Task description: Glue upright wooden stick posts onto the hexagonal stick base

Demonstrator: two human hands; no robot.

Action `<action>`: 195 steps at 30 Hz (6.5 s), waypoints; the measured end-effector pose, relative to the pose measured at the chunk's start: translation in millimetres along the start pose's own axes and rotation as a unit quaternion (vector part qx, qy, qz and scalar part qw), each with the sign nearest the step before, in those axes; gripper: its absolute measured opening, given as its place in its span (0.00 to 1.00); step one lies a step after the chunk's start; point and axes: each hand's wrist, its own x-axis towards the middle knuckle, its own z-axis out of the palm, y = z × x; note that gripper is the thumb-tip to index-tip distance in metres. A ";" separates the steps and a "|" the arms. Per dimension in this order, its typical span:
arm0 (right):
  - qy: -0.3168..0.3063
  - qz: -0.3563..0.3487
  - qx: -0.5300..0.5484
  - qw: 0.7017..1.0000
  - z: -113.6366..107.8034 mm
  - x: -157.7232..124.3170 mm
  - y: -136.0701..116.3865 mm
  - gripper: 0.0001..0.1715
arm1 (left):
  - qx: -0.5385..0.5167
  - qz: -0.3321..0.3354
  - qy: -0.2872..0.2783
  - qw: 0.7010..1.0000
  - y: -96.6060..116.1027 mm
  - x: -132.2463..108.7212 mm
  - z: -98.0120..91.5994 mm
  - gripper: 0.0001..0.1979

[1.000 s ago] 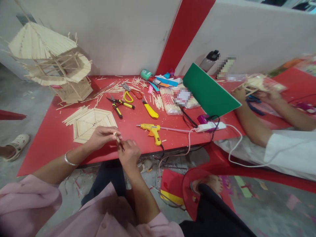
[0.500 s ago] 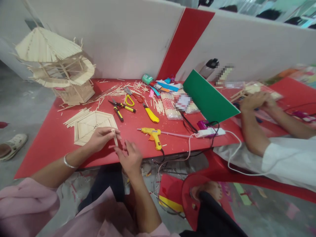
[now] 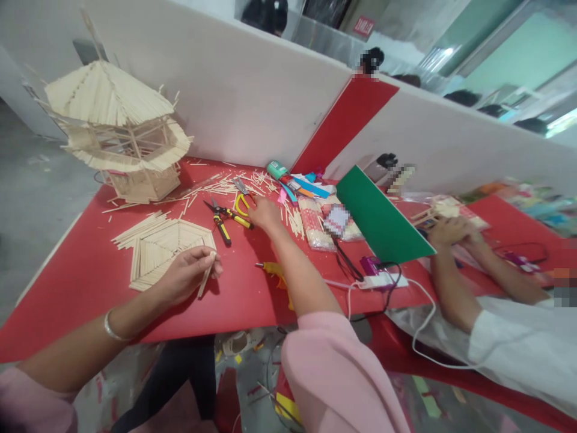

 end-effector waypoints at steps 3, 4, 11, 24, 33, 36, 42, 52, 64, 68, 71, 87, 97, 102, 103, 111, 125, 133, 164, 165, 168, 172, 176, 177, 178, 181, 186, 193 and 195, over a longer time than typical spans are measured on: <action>-0.067 0.043 -0.061 0.995 15.9 41.3 -6.6 0.30 | -0.004 -0.005 -0.001 1.000 2.9 -2.4 1.5 0.19; -0.077 0.052 -0.070 0.993 20.3 51.0 -8.5 0.30 | -0.006 -0.010 -0.002 1.000 3.4 -2.9 1.5 0.19; -0.082 0.087 -0.101 0.988 34.5 82.2 -16.4 0.35 | -0.014 -0.023 -0.008 1.000 3.7 -4.3 -1.4 0.18; 0.058 -0.122 0.161 0.978 -48.9 -78.8 10.2 0.31 | 0.231 0.211 0.048 0.949 6.2 -11.2 1.3 0.09; -0.041 -0.149 0.108 0.982 -74.4 -263.3 30.3 0.27 | 0.375 0.357 0.072 0.852 -5.6 -36.5 42.3 0.04; -0.058 -0.169 0.077 0.981 -71.4 -281.6 40.2 0.26 | 0.382 0.375 0.085 0.840 -22.1 -55.5 62.2 0.04; -0.056 -0.217 0.082 0.971 -63.5 -297.6 51.5 0.25 | 0.395 0.413 0.112 0.813 -39.9 -79.6 85.4 0.05; -0.017 -0.225 0.097 0.969 -69.9 -310.8 61.3 0.24 | 0.450 0.431 0.111 0.774 -40.8 -91.2 109.3 0.08; -0.034 -0.227 0.069 0.971 -66.5 -310.9 48.9 0.25 | 0.462 0.403 0.135 0.779 -37.5 -104.5 98.5 0.07; -0.021 -0.237 0.053 0.970 -63.7 -307.2 45.3 0.25 | 0.442 0.395 0.147 0.792 -36.5 -105.6 95.6 0.07; -0.016 -0.242 0.055 0.969 -62.2 -305.7 45.6 0.23 | 0.419 0.386 0.144 0.810 -36.6 -105.8 96.5 0.07; 0.027 -0.188 0.132 0.973 -66.6 -304.5 54.2 0.23 | 0.085 0.152 0.096 0.980 -31.7 -93.2 94.9 0.20; 0.041 -0.170 0.116 0.978 -68.7 -301.2 45.2 0.28 | 0.041 0.164 0.066 0.983 -29.0 -98.0 82.7 0.24; 0.050 -0.203 0.114 0.971 -75.2 -308.4 36.1 0.25 | 0.061 0.154 0.019 0.986 -30.5 -103.3 79.3 0.25; 0.057 -0.208 0.108 0.970 -75.8 -309.4 35.7 0.25 | 0.067 0.156 0.013 0.985 -30.6 -104.5 79.6 0.24; 0.052 -0.228 0.063 0.970 -81.5 -314.3 36.9 0.24 | 0.157 0.221 0.018 0.962 -32.5 -105.8 82.8 0.21; -0.015 -0.223 0.053 0.973 -79.2 -314.8 41.4 0.29 | 0.333 0.359 -0.008 0.872 -26.8 -102.9 82.5 0.17; -0.015 -0.237 0.084 0.968 -68.2 -312.0 41.1 0.28 | 0.344 0.392 -0.002 0.853 -27.1 -104.3 81.7 0.17; -0.030 -0.245 0.126 0.961 -67.4 -306.4 42.1 0.27 | 0.339 0.283 -0.044 0.896 -17.3 -105.4 78.3 0.21; -0.026 -0.243 0.127 0.961 -66.4 -306.2 42.6 0.27 | 0.333 0.279 -0.042 0.900 -18.3 -105.4 77.7 0.21; -0.021 -0.197 0.102 0.975 -66.0 -303.9 46.5 0.27 | 0.282 0.246 -0.009 0.927 -21.9 -101.4 70.0 0.19; -0.053 -0.110 0.013 0.992 -69.6 -282.4 52.0 0.30 | 0.133 0.202 0.042 0.969 -19.1 -83.2 47.8 0.19; -0.076 -0.064 -0.043 0.994 -62.4 -216.2 46.9 0.30 | 0.047 0.188 0.039 0.980 -0.3 -58.3 27.6 0.20; -0.080 -0.050 -0.060 0.994 -57.0 -193.0 43.8 0.30 | 0.029 0.183 0.036 0.982 5.1 -52.7 23.7 0.20; -0.077 -0.039 -0.073 0.994 -50.3 -168.5 40.2 0.29 | 0.012 0.178 0.035 0.983 10.2 -47.5 19.8 0.20; -0.059 0.014 -0.086 0.994 -26.0 -95.9 28.1 0.29 | -0.036 0.165 0.045 0.985 21.8 -35.2 7.1 0.19; -0.059 0.053 -0.075 0.994 4.5 -17.2 19.0 0.32 | -0.046 0.163 0.056 0.984 31.9 -21.1 -17.2 0.18; -0.036 0.007 -0.020 0.999 -2.3 -13.1 22.8 0.27 | -0.029 0.168 0.058 0.984 34.3 -5.0 -33.3 0.17; -0.033 -0.046 0.099 0.993 -12.6 -36.6 9.1 0.25 | -0.022 0.166 0.044 0.985 32.0 -4.4 -31.1 0.17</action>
